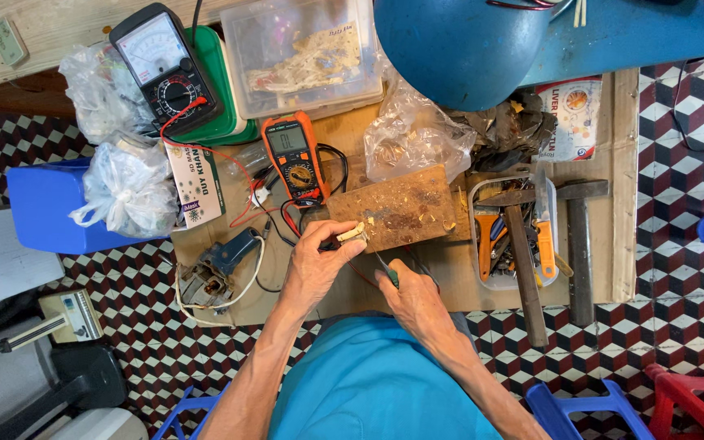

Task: The person sits at a cluttered workbench and works on a small electrical component, holding it in one hand while using pliers to pry and adjust its parts. They repeatedly reposition the component, work on its sides, and set it on a wooden block on the bench between manipulations.

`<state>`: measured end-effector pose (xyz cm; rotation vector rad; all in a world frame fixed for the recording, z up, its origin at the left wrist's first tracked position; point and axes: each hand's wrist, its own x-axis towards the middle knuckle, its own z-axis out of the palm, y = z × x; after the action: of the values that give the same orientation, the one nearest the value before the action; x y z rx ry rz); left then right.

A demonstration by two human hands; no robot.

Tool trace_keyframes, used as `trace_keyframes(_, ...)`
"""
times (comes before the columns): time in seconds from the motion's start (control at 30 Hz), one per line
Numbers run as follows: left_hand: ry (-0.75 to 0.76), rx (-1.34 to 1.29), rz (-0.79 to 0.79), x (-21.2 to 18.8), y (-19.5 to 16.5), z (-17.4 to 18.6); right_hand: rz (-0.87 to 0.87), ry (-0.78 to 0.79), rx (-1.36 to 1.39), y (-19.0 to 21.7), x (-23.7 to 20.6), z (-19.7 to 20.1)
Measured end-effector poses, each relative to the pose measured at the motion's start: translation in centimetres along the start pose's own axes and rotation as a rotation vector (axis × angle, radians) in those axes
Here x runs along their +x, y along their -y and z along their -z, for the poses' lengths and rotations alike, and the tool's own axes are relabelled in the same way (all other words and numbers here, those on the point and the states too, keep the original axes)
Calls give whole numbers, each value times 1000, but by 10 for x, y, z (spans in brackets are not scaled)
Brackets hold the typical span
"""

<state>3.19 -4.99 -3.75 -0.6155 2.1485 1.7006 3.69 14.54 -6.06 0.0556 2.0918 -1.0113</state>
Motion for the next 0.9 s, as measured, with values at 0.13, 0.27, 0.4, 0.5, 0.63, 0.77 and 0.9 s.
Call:
trace_keyframes(0.13, -5, 2, 18, 1, 0, 0, -3, 7, -25, -2, 4, 0)
trace_keyframes(0.27, 4, -24, -14, 1, 0, 0, 8, -12, -42, -1, 6, 1)
trace_keyframes(0.4, -3, -4, 35, 0, 0, 0, -20, 10, -8, 1, -1, 0)
trace_keyframes(0.5, -2, -17, -2, 1, -1, -1, 7, -7, -18, 5, 4, 2)
trace_keyframes(0.63, -3, 0, 18, 1, -2, -1, -7, 7, 4, 5, 1, 5)
trace_keyframes(0.77, 13, -39, 9, 0, -2, -1, -26, 9, -7, 6, 0, 2)
trace_keyframes(0.9, 1, 3, -6, 1, -1, 0, 59, -49, 2, 5, 2, 0)
